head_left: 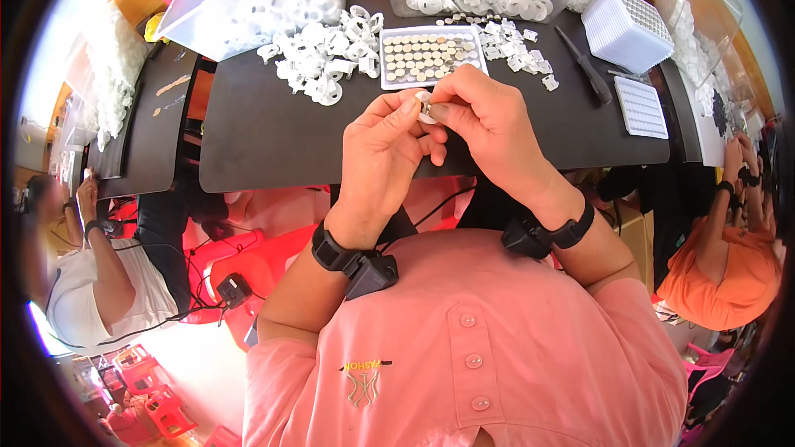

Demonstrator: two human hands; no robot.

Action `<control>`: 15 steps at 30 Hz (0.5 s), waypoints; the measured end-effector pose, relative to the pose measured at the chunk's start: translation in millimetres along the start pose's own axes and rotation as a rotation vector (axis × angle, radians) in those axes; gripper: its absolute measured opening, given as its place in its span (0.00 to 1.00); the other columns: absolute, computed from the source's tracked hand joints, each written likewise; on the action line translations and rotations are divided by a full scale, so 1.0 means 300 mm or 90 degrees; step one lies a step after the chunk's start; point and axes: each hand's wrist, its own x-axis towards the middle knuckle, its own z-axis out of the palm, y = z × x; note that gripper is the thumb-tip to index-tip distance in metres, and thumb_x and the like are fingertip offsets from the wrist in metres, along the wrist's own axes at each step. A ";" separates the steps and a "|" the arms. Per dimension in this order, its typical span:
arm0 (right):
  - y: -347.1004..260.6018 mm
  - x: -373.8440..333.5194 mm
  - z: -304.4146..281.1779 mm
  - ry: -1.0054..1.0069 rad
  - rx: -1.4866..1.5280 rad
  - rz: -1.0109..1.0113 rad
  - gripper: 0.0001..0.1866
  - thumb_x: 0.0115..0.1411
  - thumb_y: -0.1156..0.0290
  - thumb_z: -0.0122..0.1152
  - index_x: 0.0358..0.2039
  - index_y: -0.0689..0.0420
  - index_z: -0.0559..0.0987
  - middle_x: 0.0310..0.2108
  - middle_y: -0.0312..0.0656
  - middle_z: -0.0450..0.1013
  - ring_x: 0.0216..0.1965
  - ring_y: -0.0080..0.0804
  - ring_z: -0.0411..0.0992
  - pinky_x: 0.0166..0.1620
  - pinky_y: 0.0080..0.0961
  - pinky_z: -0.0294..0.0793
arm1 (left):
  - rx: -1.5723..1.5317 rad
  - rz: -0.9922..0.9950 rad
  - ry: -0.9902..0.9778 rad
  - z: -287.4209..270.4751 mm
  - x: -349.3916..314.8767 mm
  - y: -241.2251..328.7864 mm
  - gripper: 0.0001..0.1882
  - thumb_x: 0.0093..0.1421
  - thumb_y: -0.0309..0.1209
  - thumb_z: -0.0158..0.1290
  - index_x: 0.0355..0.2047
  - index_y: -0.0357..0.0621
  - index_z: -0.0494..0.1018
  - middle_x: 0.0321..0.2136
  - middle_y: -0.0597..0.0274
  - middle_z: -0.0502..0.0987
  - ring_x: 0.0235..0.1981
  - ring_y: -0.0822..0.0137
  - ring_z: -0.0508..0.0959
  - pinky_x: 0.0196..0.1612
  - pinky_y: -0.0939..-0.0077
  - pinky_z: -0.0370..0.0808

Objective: Assembling small components into circular plastic housings at a workshop desk.

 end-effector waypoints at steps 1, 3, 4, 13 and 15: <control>0.000 -0.001 0.002 -0.004 0.049 0.065 0.06 0.57 0.82 0.56 0.32 0.56 0.75 0.28 0.41 0.72 0.26 0.39 0.76 0.27 0.33 0.73 | 0.006 0.006 0.006 0.000 0.001 -0.003 0.11 0.69 0.30 0.52 0.45 0.33 0.72 0.36 0.51 0.78 0.32 0.61 0.80 0.31 0.66 0.76; -0.017 -0.010 0.015 0.008 0.029 0.065 0.05 0.58 0.82 0.56 0.32 0.57 0.74 0.28 0.41 0.72 0.25 0.38 0.76 0.28 0.32 0.73 | -0.002 0.008 0.005 -0.004 0.002 -0.008 0.11 0.69 0.30 0.52 0.46 0.33 0.72 0.36 0.51 0.78 0.32 0.61 0.80 0.31 0.66 0.76; -0.021 -0.011 0.019 0.020 0.009 0.067 0.03 0.59 0.81 0.56 0.32 0.58 0.74 0.27 0.41 0.73 0.24 0.38 0.76 0.28 0.31 0.73 | -0.010 0.009 0.005 -0.005 0.003 -0.010 0.11 0.69 0.30 0.51 0.46 0.32 0.72 0.36 0.51 0.78 0.32 0.61 0.80 0.31 0.66 0.76; -0.006 0.035 -0.012 -0.112 0.206 0.211 0.04 0.62 0.79 0.59 0.32 0.61 0.73 0.24 0.38 0.72 0.24 0.22 0.73 0.28 0.24 0.71 | -0.009 0.017 0.033 0.004 -0.006 -0.010 0.11 0.70 0.30 0.51 0.44 0.32 0.72 0.36 0.51 0.78 0.32 0.60 0.80 0.31 0.65 0.76; 0.002 0.040 -0.020 -0.108 0.321 0.281 0.04 0.62 0.79 0.59 0.32 0.62 0.73 0.26 0.38 0.73 0.24 0.22 0.73 0.28 0.23 0.71 | -0.005 0.019 0.022 0.003 -0.006 -0.013 0.11 0.70 0.31 0.50 0.44 0.33 0.72 0.36 0.51 0.77 0.32 0.60 0.79 0.31 0.66 0.75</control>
